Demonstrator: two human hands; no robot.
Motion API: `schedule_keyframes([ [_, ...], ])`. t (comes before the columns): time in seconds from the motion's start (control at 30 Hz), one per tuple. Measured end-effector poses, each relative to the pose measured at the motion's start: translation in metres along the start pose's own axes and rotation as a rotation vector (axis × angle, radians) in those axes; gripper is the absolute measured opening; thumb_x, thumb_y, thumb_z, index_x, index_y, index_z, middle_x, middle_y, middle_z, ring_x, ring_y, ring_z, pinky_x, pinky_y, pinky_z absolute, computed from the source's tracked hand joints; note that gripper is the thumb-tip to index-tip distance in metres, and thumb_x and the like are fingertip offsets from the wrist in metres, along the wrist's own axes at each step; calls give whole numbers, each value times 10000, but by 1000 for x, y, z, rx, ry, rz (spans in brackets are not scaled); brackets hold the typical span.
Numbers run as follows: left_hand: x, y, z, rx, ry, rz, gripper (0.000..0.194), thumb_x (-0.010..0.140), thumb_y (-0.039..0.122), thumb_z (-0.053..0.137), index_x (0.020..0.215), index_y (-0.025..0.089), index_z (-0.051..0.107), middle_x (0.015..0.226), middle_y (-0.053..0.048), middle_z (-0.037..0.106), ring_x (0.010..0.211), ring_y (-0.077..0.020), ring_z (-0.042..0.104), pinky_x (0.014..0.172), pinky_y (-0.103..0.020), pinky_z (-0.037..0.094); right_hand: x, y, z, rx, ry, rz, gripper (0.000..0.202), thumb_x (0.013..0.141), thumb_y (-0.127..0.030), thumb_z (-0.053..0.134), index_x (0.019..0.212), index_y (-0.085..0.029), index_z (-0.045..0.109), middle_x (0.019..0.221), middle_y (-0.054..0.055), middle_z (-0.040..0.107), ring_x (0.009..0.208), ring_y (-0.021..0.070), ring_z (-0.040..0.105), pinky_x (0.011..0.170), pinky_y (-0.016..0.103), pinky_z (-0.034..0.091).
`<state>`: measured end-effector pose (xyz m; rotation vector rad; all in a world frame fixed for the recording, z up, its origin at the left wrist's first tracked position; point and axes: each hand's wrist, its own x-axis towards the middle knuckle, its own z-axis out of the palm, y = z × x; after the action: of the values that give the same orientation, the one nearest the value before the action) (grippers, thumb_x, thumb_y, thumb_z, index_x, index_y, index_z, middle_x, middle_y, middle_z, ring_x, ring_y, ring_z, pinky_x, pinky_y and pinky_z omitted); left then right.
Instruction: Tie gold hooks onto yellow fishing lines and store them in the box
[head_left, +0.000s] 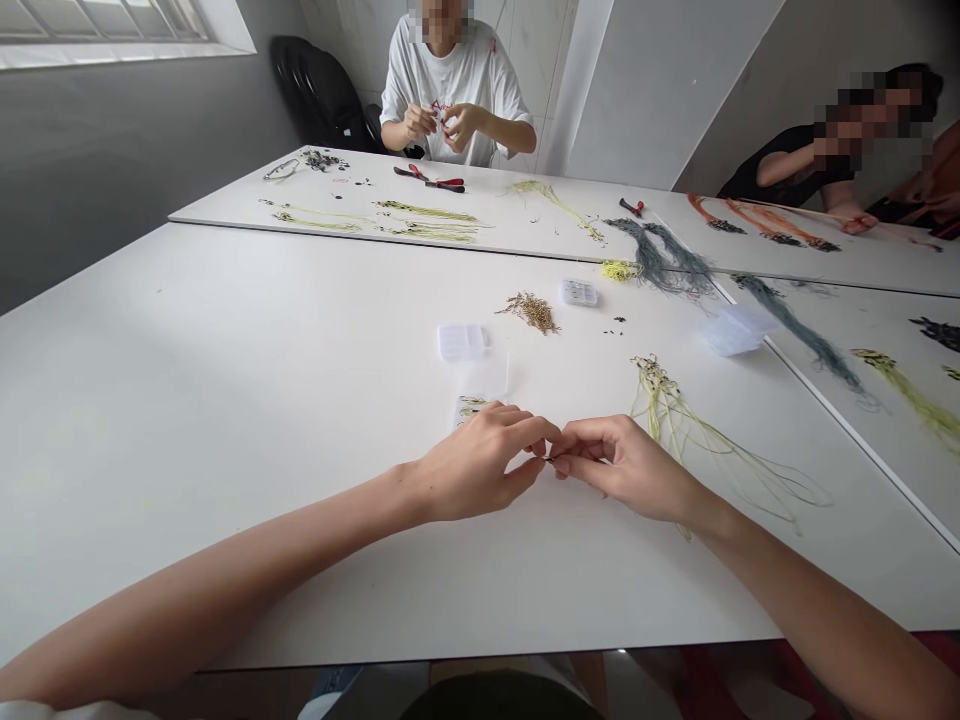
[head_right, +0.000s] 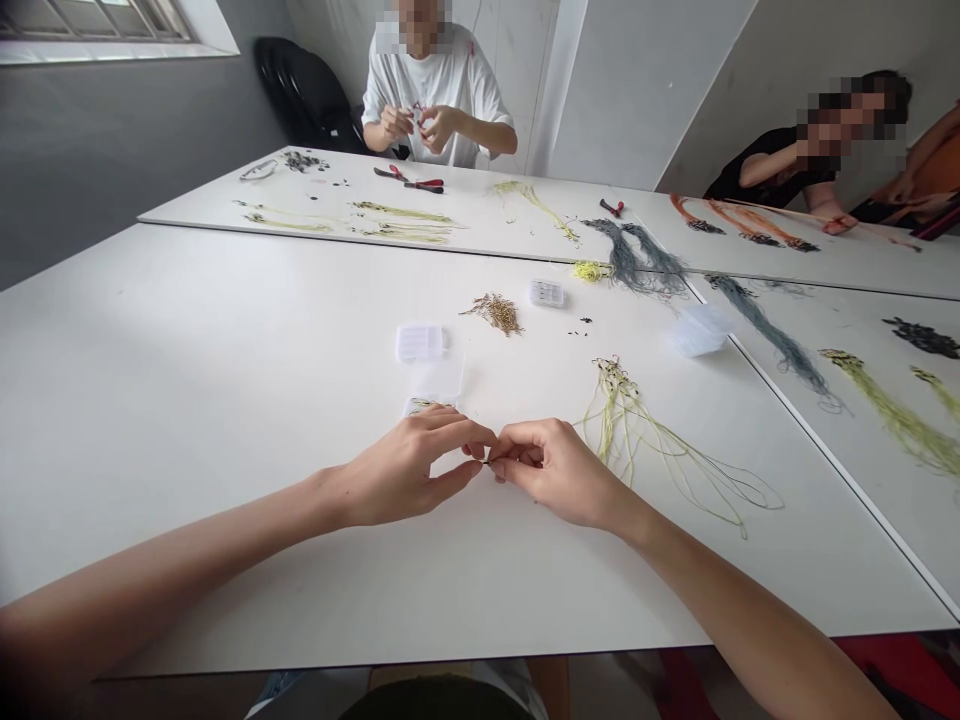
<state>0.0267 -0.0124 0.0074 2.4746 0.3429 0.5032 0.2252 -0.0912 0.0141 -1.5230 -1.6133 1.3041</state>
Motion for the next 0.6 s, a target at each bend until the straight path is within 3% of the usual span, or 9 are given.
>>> schedule_keyframes([
  [0.3,1,2,0,63,-35,56,254,900,46,434,1093,174,538,948,-28,679,826,-137,622,861,-316,405,1,2,0,69,-68,22,109,864,-235,559,884,-173,646,747,10,628,512,105,586,571,275,504],
  [0.6,0,1,4,264,-18,178,263,952,77,345,1117,150,536,817,-48,647,710,-148,558,766,-326,395,3,3,1,66,-99,33,219,874,-353,589,770,-163,619,684,1,633,492,122,620,586,279,495],
])
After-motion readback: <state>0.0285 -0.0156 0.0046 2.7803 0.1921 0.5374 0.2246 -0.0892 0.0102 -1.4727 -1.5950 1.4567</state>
